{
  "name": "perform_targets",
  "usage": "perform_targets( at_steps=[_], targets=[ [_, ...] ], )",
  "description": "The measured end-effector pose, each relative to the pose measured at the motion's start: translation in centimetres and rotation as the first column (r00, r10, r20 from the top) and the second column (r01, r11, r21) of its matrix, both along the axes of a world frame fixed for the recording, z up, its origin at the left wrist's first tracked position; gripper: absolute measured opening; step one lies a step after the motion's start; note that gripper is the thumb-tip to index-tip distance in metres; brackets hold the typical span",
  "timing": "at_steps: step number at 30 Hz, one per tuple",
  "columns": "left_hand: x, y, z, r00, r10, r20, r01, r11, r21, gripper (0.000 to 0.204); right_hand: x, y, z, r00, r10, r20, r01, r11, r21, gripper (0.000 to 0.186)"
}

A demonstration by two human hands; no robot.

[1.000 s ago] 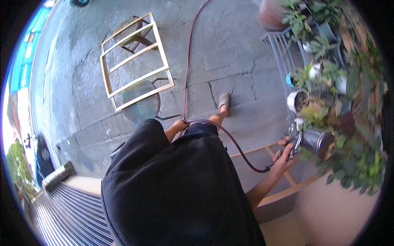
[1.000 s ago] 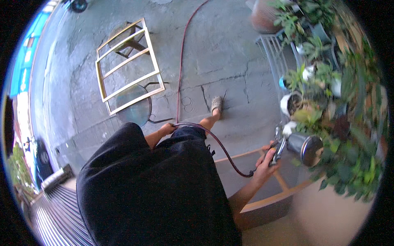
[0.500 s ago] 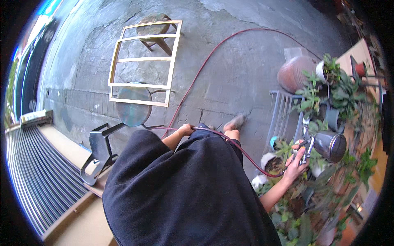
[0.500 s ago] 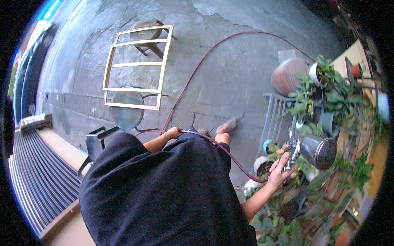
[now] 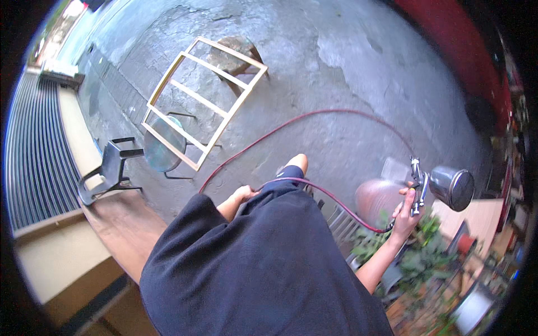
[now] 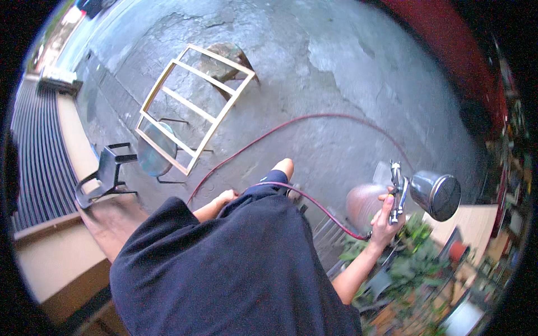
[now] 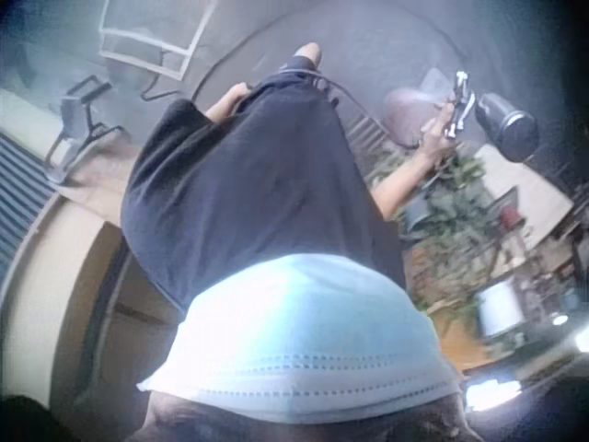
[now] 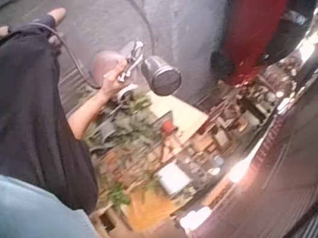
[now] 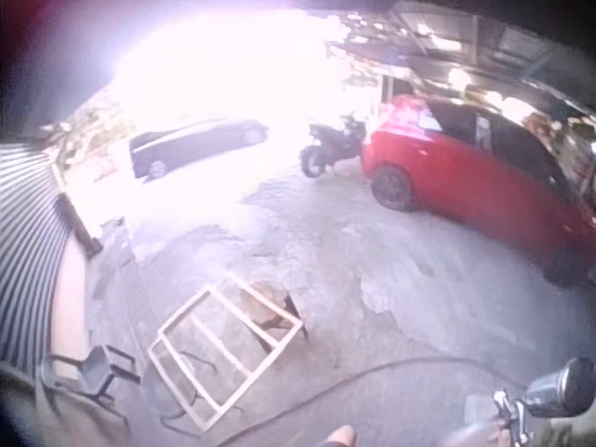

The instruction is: The person uses a spray gun connected to a hose to apply a light-colored finish to a wooden frame resting on a chair outdoors. The person moves around the frame to cover all sides, then walks into a workshop area.

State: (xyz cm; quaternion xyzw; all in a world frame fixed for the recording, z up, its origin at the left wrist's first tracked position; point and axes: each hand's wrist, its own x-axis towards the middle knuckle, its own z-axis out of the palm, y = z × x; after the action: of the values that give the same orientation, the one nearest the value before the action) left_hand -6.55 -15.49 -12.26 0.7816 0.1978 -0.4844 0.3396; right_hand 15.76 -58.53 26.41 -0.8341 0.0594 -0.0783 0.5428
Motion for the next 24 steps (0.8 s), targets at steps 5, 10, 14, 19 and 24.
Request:
perform_targets(
  at_steps=[5, 10, 14, 19, 24],
  targets=[
    [-2.0, 3.3, -7.3, 0.991, -0.069, -0.113, 0.07, 0.998, 0.007, 0.07, 17.0, 3.4, -0.9, 0.998, 0.057, -0.007, -0.054, 0.976, 0.212, 0.031],
    [11.1, -2.2, -6.3, 0.893, 0.31, -0.325, -0.37, 0.919, -0.14, 0.067, 34.0, 5.1, -2.2, 0.994, 0.101, -0.045, -0.096, 0.99, 0.102, 0.031],
    [18.9, -2.2, -2.3, 0.71, 0.608, -0.356, -0.691, 0.7, -0.181, 0.064, 45.6, 13.4, -1.4, 0.972, 0.229, -0.049, -0.211, 0.948, 0.239, 0.027],
    [30.7, -6.4, -0.8, 0.409, 0.839, -0.358, -0.895, 0.294, -0.335, 0.061, 58.9, 16.3, -3.0, 0.914, 0.406, -0.028, -0.405, 0.914, 0.033, 0.029],
    [41.9, -8.5, -4.4, 0.121, 0.912, -0.392, -0.977, 0.04, -0.208, 0.054, 71.5, 28.9, -2.6, 0.811, 0.584, -0.044, -0.576, 0.809, 0.117, 0.032]
  ],
)
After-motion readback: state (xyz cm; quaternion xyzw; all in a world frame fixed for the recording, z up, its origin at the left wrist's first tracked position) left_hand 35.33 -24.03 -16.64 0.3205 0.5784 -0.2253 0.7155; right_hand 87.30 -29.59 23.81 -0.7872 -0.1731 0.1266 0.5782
